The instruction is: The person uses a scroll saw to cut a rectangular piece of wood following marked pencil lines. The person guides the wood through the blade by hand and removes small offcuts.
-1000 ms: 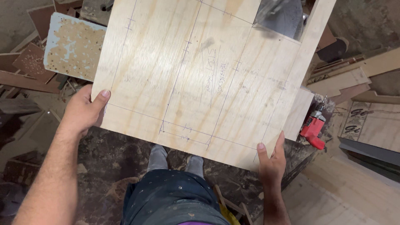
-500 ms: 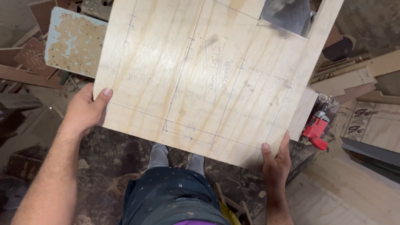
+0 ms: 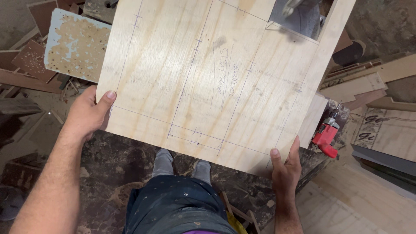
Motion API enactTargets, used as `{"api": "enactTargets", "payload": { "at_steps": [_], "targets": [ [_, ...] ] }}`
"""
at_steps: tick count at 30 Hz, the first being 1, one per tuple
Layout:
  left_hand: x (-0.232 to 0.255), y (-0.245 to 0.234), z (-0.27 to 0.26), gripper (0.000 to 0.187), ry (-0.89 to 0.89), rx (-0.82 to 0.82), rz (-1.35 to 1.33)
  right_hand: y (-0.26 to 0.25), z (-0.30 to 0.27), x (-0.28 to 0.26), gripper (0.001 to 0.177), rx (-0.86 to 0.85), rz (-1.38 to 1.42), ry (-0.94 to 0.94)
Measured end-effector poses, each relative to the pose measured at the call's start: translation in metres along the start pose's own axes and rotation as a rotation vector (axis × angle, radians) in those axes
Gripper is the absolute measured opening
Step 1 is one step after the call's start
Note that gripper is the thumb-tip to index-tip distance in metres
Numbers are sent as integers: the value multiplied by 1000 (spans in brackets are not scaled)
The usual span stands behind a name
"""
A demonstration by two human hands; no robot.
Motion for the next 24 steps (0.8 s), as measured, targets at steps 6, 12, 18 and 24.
{"api": "enactTargets", "payload": {
  "at_steps": [6,12,18,24],
  "targets": [
    [2,-1,5,56,30,2,29,2,2,-6,75,5,-66,-14],
    [5,-1,6,60,-4,5,18,5,2,-15,75,9,-56,-6],
    [12,-2,2,61,-95,-18,132,4,5,-20,75,9,-30,52],
    [8,4,2,57,-12,-3,66,0,11,-20,75,-18,-27,13]
  ]
}}
Point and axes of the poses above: each hand's wrist, its own z-axis towards the middle knuckle, its own y-axis out of the palm, x = y × z, the point moved 4 cm from there along z, towards the middle knuckle, and after that the axes turned 3 degrees about y, right-handed, at the moved point
